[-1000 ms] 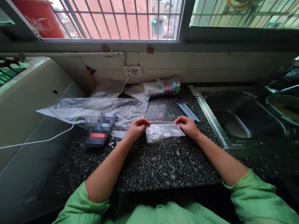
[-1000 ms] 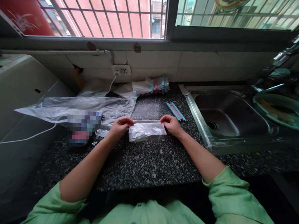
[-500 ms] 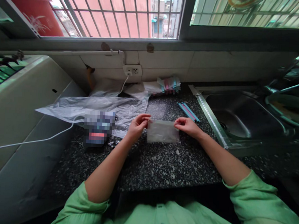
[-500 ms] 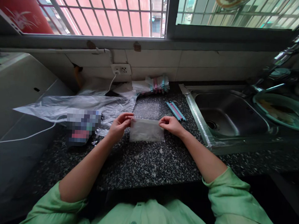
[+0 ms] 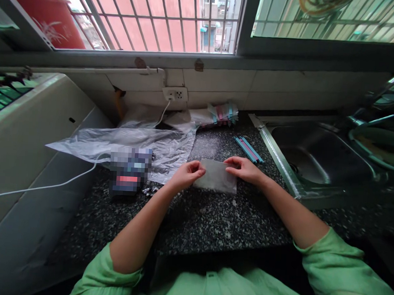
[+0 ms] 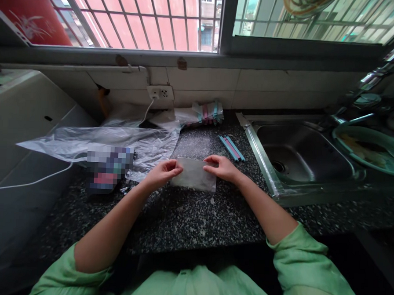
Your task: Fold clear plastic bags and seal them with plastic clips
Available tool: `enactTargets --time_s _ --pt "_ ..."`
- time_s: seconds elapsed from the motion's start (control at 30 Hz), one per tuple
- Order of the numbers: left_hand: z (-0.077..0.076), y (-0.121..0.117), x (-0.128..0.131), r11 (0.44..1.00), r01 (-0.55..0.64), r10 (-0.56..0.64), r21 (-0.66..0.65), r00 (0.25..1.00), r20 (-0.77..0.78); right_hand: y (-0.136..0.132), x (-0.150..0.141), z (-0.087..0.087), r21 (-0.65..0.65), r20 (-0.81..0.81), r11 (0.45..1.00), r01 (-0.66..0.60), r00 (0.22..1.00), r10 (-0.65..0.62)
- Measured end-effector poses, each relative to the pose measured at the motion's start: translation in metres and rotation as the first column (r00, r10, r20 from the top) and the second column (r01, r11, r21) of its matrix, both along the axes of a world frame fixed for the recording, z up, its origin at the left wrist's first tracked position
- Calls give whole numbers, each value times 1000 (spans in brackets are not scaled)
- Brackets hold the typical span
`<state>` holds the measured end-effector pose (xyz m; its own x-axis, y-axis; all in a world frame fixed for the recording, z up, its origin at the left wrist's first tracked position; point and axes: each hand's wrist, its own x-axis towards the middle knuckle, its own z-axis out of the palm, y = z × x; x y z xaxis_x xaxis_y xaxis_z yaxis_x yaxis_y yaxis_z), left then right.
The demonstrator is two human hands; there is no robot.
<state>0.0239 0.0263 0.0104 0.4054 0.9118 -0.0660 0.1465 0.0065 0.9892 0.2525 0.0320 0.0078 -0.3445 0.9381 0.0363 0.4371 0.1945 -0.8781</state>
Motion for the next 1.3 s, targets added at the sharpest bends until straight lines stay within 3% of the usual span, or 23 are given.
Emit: enactTargets --time_s 0.07,0.17,0.23,0.3,0.37,0.5,0.63,0.7,0.8,0.9,1.03,1.3 --pt "1 -2 1 998 46 -45 -45 999 4 -5 -6 3 -10 46 998 -62 997 62" --pt "1 -1 -2 999 -45 46 -13 999 19 -13 -9 5 -82 124 983 -162 977 171" --pt "2 1 -5 995 -100 99 11 995 30 -17 -7 7 -186 134 943 -278 943 304" --pt "4 1 -8 997 -71 72 -21 997 35 -19 -6 9 -269 117 896 -352 912 394" --pt "7 -1 -8 995 20 -17 -93 999 33 -19 -8 11 -262 77 908 -328 930 358" --pt "15 -9 -4 955 219 -225 -202 974 -8 -20 -22 12 -138 -105 974 -177 981 164" --pt "20 -15 1 935 297 -316 -192 946 -74 -27 -35 13 -124 -185 976 -179 971 154" --pt "18 -14 2 959 241 -255 -147 963 -85 -30 -36 13 -105 -174 981 -165 974 145" --pt "11 -9 1 996 53 -54 -74 999 -7 -29 -32 11 -60 -187 996 -66 981 54" --pt "2 -4 3 987 -98 116 -125 983 144 -25 -26 7 -39 -228 998 44 972 -52" --pt "-7 -5 9 971 -60 106 -233 976 191 -20 -22 1 -35 -268 990 139 953 -143" --pt "-13 -9 15 967 -185 210 -177 968 135 -18 -18 -6 -1 -199 987 160 967 -157"
